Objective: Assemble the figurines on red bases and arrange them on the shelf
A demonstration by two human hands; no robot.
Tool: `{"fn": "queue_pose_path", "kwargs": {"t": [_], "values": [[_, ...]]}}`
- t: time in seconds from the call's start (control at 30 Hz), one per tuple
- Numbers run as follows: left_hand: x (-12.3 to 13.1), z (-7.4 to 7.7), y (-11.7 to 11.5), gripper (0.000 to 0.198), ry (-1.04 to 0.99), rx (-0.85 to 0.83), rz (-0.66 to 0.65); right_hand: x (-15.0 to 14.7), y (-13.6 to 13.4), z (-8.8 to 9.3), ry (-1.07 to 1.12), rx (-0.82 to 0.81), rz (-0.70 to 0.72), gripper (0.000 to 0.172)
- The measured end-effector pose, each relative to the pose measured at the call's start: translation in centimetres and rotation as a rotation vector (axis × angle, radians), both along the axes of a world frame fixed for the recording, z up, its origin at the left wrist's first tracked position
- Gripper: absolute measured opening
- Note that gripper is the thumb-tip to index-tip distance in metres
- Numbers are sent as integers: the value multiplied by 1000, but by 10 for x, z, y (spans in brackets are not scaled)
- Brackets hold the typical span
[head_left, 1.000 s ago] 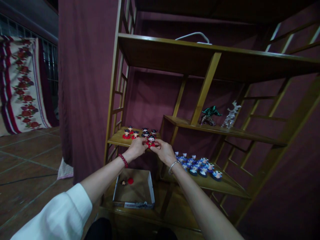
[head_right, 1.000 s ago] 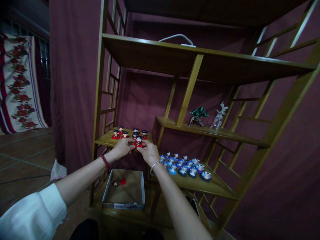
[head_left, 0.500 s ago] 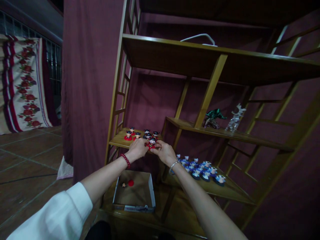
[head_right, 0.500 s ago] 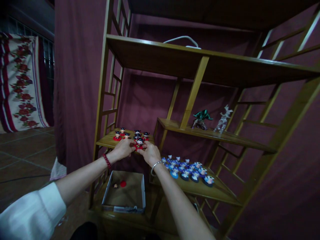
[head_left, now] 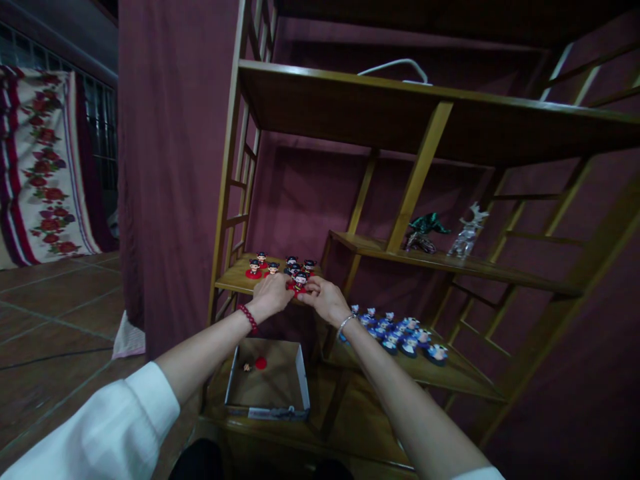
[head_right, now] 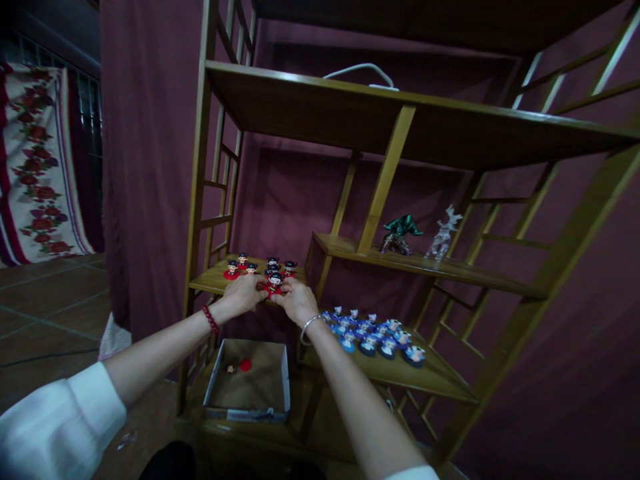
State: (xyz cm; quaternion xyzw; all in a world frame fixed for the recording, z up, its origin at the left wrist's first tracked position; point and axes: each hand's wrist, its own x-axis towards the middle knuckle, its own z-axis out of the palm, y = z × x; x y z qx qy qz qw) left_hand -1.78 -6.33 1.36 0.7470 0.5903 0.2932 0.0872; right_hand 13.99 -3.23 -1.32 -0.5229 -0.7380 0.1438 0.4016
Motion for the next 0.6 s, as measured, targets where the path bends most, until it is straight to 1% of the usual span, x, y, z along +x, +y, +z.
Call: {"fn": "queue_pose_path", "kwargs": {"t": [0.27,0.4,0.6], "values": [[1,-6,7,25,71,62,32,1,11,-7,85,-30,16,35],[1,-5,7,24,77,53,40,3,15,-9,84,-36,21,34],[-3,-4,8,23,70,36,19,4,17,-10,79,-27,6,33]]}}
